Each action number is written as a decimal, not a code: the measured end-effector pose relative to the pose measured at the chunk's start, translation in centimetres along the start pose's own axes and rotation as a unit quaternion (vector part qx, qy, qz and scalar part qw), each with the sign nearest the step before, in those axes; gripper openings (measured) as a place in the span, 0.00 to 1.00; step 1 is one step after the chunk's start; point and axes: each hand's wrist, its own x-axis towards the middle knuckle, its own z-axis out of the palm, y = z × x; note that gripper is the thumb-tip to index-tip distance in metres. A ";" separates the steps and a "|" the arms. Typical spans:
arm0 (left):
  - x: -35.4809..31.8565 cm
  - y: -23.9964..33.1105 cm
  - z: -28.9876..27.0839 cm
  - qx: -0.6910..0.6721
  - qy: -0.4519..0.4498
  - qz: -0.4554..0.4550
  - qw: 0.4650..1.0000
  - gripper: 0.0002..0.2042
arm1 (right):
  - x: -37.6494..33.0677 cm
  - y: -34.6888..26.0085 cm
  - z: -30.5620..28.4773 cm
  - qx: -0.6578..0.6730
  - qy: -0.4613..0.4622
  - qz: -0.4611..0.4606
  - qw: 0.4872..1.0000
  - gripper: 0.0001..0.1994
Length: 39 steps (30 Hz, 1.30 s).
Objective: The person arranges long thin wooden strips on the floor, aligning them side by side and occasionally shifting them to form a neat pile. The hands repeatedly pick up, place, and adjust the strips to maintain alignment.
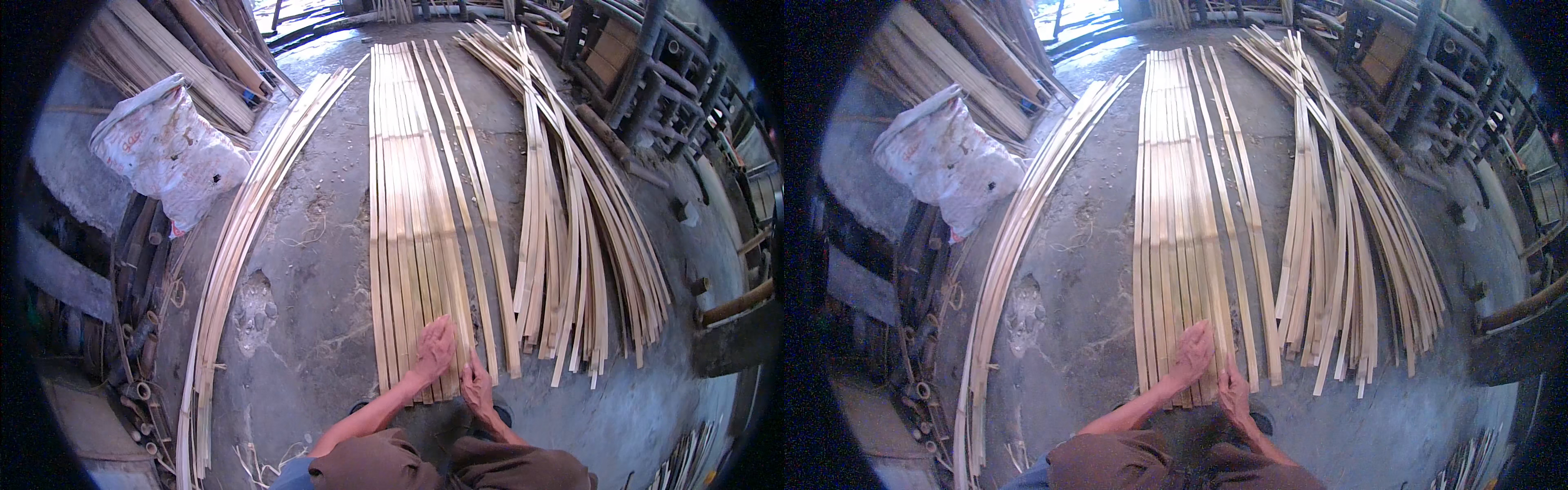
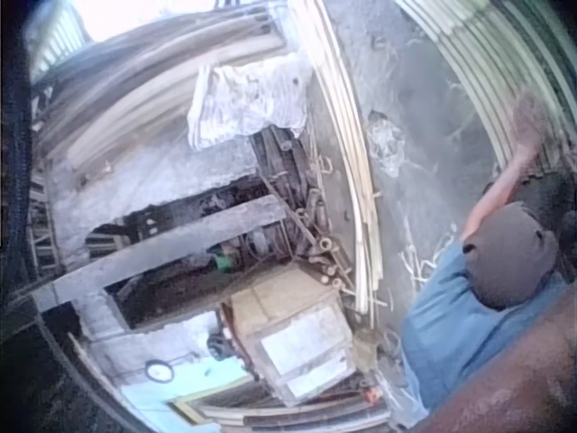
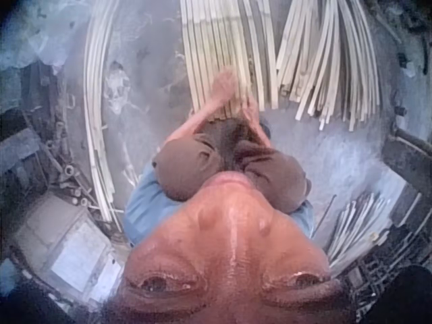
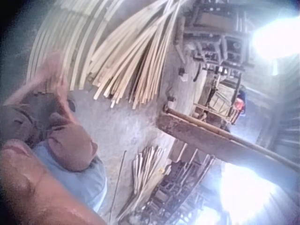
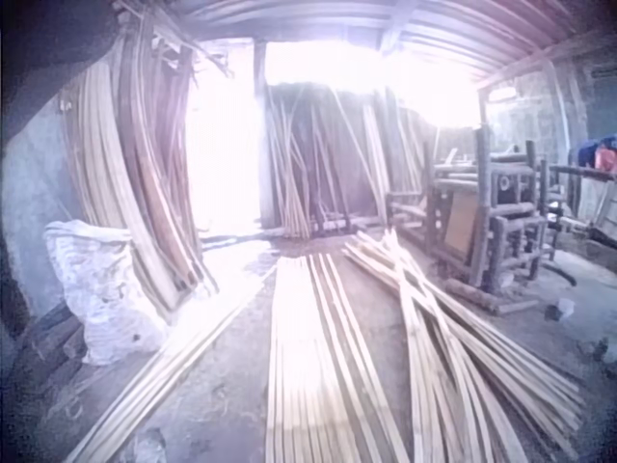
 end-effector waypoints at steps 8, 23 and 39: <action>-2.8 1.3 0.6 0.109 -0.118 0.139 0.977 0.28 | -0.1 -0.7 -0.5 0.010 0.084 -0.067 0.994 0.23; -2.3 3.2 0.0 0.141 -0.155 0.117 0.971 0.32 | 2.2 1.1 -3.4 -0.025 0.059 0.031 0.997 0.21; -2.2 3.2 0.5 0.127 -0.149 0.094 0.976 0.33 | 2.4 5.3 -2.1 -0.093 0.084 -0.076 0.989 0.21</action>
